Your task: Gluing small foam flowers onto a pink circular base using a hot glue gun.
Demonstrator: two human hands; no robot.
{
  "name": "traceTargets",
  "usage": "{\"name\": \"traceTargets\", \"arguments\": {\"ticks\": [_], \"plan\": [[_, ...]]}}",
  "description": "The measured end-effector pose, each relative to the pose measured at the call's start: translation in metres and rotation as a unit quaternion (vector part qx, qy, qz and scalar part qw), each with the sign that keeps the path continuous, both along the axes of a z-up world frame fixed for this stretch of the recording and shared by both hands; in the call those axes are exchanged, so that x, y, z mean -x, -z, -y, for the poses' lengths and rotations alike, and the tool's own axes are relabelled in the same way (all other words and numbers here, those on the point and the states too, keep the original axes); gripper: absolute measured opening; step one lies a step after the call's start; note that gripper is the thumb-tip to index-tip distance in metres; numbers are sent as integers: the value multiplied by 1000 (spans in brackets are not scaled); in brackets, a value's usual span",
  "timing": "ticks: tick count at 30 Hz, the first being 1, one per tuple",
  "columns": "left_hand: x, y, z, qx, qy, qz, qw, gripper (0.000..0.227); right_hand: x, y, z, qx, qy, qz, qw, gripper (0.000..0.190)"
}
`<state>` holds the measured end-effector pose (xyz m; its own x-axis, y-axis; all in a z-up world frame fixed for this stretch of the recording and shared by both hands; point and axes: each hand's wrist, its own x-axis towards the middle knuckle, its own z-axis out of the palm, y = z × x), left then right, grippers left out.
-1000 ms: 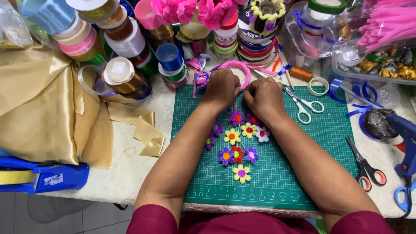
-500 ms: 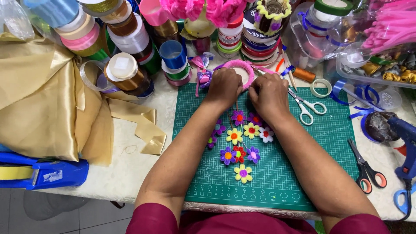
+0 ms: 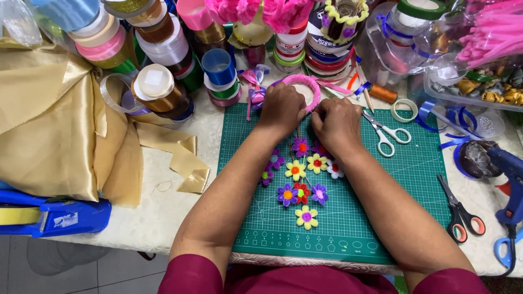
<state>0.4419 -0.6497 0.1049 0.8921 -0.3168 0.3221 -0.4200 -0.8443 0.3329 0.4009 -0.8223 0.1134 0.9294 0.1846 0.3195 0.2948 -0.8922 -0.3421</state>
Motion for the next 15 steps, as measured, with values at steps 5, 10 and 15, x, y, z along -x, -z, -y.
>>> {"name": "traceTargets", "arguments": {"ticks": [5,10,15], "plan": [[-4,5,2,-5,3,5,1000,8,3,-4,-3,-6,-6,-22,1000,14],[-2,3,2,0,5,0,1000,7,3,-14,-3,-19,-8,-45,999,12],[6,-13,-2,-4,10,-10,1000,6,-11,-21,26,-154,-7,-89,984,13]]}}
